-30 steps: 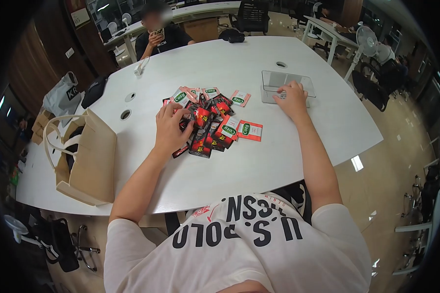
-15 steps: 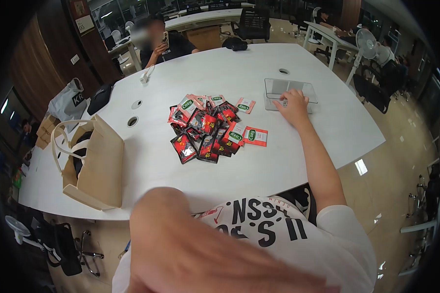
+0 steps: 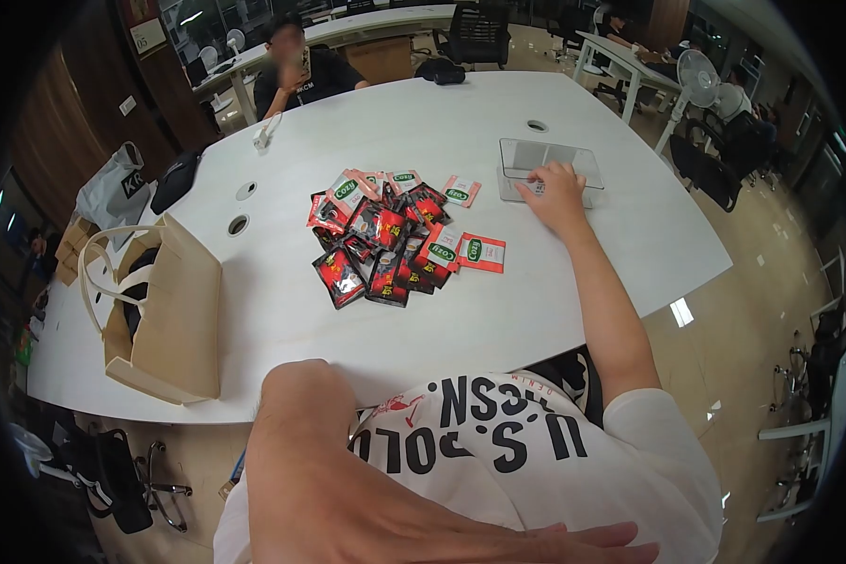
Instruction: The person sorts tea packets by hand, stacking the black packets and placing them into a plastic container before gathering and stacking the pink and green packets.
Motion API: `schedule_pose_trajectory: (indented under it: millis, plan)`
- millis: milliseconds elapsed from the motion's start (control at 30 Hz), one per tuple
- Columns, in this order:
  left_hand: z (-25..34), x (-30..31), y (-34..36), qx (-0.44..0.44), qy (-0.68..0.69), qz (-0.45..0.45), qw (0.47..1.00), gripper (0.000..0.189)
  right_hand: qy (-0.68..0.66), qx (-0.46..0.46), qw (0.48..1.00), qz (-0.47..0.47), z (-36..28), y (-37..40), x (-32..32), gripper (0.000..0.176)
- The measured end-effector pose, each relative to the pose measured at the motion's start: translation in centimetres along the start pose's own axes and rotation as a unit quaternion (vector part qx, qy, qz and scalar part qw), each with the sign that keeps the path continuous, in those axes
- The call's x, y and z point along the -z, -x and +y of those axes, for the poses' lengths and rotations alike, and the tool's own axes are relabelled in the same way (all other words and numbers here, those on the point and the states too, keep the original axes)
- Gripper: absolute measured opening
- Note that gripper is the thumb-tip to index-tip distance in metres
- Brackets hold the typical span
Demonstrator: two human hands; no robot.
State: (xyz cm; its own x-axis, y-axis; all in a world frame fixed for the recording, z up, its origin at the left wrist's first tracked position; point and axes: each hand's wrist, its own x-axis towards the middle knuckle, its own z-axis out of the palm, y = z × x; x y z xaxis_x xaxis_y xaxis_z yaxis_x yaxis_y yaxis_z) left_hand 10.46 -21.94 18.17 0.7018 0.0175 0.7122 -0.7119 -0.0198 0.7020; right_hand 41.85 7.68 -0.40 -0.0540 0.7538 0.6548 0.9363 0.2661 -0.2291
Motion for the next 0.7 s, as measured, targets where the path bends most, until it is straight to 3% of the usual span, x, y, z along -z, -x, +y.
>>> schedule_pose_trajectory:
  millis: [167, 400, 600, 667, 700]
  plan:
    - [-2.2, -1.6, 0.8, -0.105, -0.094, 0.027, 0.99, 0.069, 0.0, 0.004, 1.0, -0.001, 0.2, -0.2, -0.2, 0.027]
    - [-1.6, -0.7, 1.0, -0.128, -0.288, 0.036, 0.948, 0.051, 0.005, -0.008, 1.0, -0.019, -0.5, -0.3, 0.5, 0.027]
    - [-0.4, 0.9, 0.9, -0.124, -0.468, -0.018, 0.875, 0.035, -0.001, -0.002, 1.0, -0.008, 0.0, -0.3, -0.1, 0.026]
    - [-0.8, 1.6, 0.8, -0.165, -0.522, -0.008, 0.837, 0.032, 0.0, -0.004, 1.0, -0.011, -0.1, -0.3, 0.0, 0.026]
    - [-2.6, 2.1, 0.6, -0.225, -0.566, 0.025, 0.793, 0.031, 0.003, -0.007, 1.0, -0.013, -0.1, -0.2, 0.0, 0.026]
